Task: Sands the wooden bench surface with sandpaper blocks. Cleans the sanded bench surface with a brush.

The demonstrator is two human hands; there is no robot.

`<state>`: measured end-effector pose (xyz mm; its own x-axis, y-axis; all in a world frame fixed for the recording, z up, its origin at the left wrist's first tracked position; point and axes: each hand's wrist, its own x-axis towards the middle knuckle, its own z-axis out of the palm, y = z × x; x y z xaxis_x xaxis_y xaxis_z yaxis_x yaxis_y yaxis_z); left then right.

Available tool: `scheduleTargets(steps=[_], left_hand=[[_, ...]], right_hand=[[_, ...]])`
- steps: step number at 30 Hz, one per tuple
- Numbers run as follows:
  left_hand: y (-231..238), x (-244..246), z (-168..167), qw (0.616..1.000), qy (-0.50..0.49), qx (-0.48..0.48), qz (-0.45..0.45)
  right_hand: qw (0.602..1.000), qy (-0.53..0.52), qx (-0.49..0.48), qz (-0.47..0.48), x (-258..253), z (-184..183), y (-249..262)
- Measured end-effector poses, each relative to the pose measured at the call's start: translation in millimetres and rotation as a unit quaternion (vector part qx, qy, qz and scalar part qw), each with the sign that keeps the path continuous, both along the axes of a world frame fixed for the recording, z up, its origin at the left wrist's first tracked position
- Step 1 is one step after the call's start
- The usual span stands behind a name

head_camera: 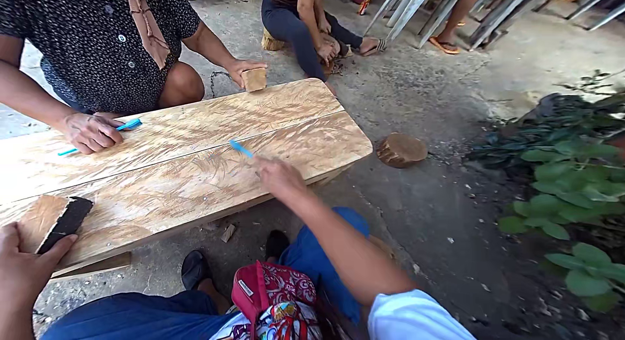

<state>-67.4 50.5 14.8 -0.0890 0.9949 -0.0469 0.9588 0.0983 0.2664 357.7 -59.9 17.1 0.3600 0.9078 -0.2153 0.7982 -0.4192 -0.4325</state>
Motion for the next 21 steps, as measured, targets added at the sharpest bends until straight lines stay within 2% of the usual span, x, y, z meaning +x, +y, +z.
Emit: scheduleTargets(steps=[2, 4, 6, 8, 12, 15, 17, 19, 21], left_hand=[[0.1, -1.2, -2.3, 1.000, -0.005, 0.010, -0.003], [0.8, -5.5, -5.3, 1.000, -0.002, 0.020, -0.006], [0.0, -4.3, -3.1, 1.000, 0.006, 0.025, -0.009], [-1.0, -1.7, -0.7, 1.000, 0.015, 0.027, -0.005], [-2.7, -5.2, -4.5, 0.999, 0.017, 0.037, -0.003], [-5.7, -4.2, -3.3, 0.999, 0.011, 0.043, -0.009], [-4.9, -3.7, -1.2, 0.999, 0.013, 0.037, -0.010], [-3.0, -4.3, -2.4, 0.999, 0.017, 0.034, -0.007], [-2.2, -6.0, -5.9, 0.999, 0.017, 0.044, -0.005]], right_hand=[[0.987, -0.061, -0.008, -0.152, 72.2, -1.4, -4.7], [0.960, -0.097, -0.040, -0.261, 127.8, -4.0, -12.2], [0.953, -0.093, -0.040, -0.284, 133.2, -2.8, -11.0], [0.971, -0.089, -0.037, -0.218, 88.4, -0.7, 4.4], [0.998, -0.051, -0.009, 0.024, -49.1, -10.1, 22.1], [0.989, 0.024, -0.016, 0.145, -84.3, -8.4, 23.6], [0.990, 0.055, 0.026, 0.127, -56.4, -12.7, 17.2], [0.996, 0.022, 0.083, 0.009, 9.2, -21.5, 2.2], [0.986, -0.045, 0.060, -0.149, 83.8, -22.2, -18.8]])
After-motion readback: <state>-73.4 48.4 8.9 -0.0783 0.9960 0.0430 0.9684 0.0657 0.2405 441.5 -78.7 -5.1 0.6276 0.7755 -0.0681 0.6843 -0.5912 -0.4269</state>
